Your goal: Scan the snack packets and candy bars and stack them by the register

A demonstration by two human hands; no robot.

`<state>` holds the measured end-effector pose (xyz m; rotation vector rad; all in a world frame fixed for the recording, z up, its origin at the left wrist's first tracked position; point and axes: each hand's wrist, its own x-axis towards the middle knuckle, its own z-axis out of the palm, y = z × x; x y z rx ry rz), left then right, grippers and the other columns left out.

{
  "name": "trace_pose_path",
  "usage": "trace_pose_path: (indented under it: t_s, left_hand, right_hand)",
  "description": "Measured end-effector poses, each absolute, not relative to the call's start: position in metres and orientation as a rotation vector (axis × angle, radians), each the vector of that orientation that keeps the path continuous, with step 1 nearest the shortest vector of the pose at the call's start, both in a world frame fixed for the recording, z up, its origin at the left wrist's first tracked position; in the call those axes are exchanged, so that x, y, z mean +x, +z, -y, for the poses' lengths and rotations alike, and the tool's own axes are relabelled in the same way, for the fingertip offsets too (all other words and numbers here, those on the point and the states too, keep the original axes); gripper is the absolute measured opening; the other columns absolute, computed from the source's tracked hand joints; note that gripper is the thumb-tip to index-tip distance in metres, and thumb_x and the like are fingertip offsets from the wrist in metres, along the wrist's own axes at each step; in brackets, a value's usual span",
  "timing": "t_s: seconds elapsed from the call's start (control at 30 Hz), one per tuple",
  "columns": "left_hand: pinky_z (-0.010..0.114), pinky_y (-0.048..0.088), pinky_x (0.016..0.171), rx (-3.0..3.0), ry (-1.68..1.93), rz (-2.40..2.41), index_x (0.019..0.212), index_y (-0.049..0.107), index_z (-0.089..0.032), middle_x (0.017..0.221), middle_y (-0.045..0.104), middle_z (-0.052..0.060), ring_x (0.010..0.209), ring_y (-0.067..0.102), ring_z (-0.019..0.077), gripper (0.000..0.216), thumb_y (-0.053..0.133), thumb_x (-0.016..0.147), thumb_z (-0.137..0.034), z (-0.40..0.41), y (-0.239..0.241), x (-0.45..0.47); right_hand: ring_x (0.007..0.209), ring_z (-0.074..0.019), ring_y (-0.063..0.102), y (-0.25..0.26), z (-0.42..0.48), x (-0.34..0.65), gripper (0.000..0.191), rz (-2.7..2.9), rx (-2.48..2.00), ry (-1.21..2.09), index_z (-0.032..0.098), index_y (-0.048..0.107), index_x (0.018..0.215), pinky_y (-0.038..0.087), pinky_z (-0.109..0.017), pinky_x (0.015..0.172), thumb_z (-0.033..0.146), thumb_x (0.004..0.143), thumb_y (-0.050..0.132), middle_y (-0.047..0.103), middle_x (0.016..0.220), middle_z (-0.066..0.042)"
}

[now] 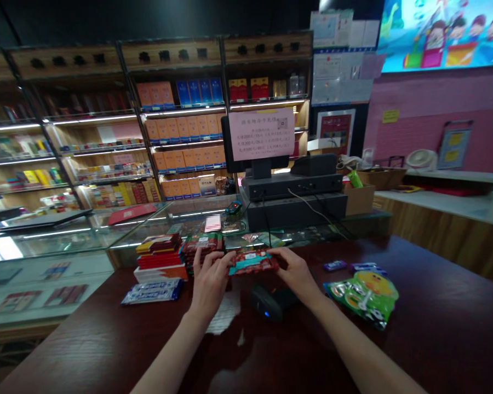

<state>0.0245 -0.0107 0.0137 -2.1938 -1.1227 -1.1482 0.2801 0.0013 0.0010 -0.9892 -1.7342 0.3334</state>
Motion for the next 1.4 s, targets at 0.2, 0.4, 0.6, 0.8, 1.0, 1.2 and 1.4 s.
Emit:
trace_pose_path:
  t_s: [0.2, 0.4, 0.6, 0.8, 1.0, 1.2, 1.4]
  left_hand:
    - [0.052, 0.008, 0.125, -2.163, -1.101, 0.994, 0.096, 0.068, -0.027, 0.087, 0.075, -0.005, 0.111, 0.062, 0.0186, 0.014, 0.056, 0.096, -0.02, 0.01, 0.022, 0.008]
    - [0.049, 0.01, 0.125, -2.135, -1.043, 0.87, 0.096, 0.068, -0.028, 0.089, 0.076, -0.006, 0.112, 0.062, 0.0167, 0.017, 0.053, 0.097, -0.019, 0.013, 0.04, -0.017]
    - [0.049, 0.008, 0.125, -2.106, -0.933, 0.878, 0.099, 0.067, -0.03, 0.097, 0.077, -0.005, 0.114, 0.062, 0.0181, 0.014, 0.056, 0.096, -0.022, 0.01, 0.055, -0.049]
    - [0.051, 0.009, 0.125, -2.049, -0.816, 0.887, 0.095, 0.067, -0.028, 0.094, 0.076, -0.005, 0.113, 0.062, 0.0188, 0.014, 0.058, 0.093, -0.017, -0.004, 0.067, -0.078]
    - [0.055, 0.015, 0.124, -2.044, -0.697, 0.919, 0.095, 0.068, -0.027, 0.087, 0.075, -0.001, 0.112, 0.062, 0.0197, 0.017, 0.057, 0.091, -0.015, -0.022, 0.076, -0.104]
    - [0.055, 0.02, 0.124, -2.068, -0.532, 0.922, 0.091, 0.068, -0.025, 0.084, 0.073, 0.0, 0.109, 0.062, 0.0201, 0.016, 0.057, 0.09, -0.014, -0.045, 0.08, -0.117]
    - [0.051, 0.018, 0.126, -2.082, -0.527, 0.88, 0.094, 0.069, -0.024, 0.087, 0.071, 0.001, 0.103, 0.063, 0.0164, 0.02, 0.056, 0.089, -0.009, -0.061, 0.078, -0.12]
  right_hand:
    - [0.112, -0.023, 0.064, 0.003, -0.003, 0.278, 0.038, 1.897, -0.887, 0.2, 0.026, 0.064, 0.118, 0.051, -0.039, 0.101, 0.012, 0.084, 0.054, 0.067, 0.117, -0.007]
    - [0.126, -0.0223, 0.056, 0.013, -0.007, 0.268, 0.063, 2.083, -0.843, 0.123, 0.028, 0.055, 0.137, 0.046, -0.041, 0.11, 0.002, 0.08, 0.048, 0.057, 0.135, -0.008]
    - [0.138, -0.0283, 0.047, 0.037, -0.004, 0.249, 0.074, 2.299, -0.822, 0.138, 0.027, 0.04, 0.15, 0.04, -0.045, 0.115, 0.02, 0.082, 0.069, 0.045, 0.15, -0.012]
    - [0.133, -0.028, 0.051, 0.052, -0.022, 0.208, 0.059, 2.271, -0.859, 0.067, 0.026, 0.047, 0.146, 0.042, -0.047, 0.114, 0.032, 0.09, 0.066, 0.051, 0.143, -0.013]
    - [0.125, -0.0275, 0.058, 0.053, -0.052, 0.175, 0.053, 2.278, -0.861, 0.05, 0.025, 0.052, 0.141, 0.046, -0.046, 0.109, 0.034, 0.09, 0.066, 0.054, 0.139, -0.013]
    - [0.124, -0.0268, 0.057, 0.049, -0.081, 0.158, 0.048, 2.275, -0.835, 0.088, 0.022, 0.058, 0.135, 0.044, -0.044, 0.11, 0.036, 0.09, 0.065, 0.058, 0.134, -0.014]
    - [0.12, -0.0281, 0.06, 0.05, -0.097, 0.146, 0.043, 2.282, -0.874, 0.117, 0.016, 0.064, 0.128, 0.045, -0.045, 0.108, 0.032, 0.088, 0.065, 0.061, 0.13, -0.017]
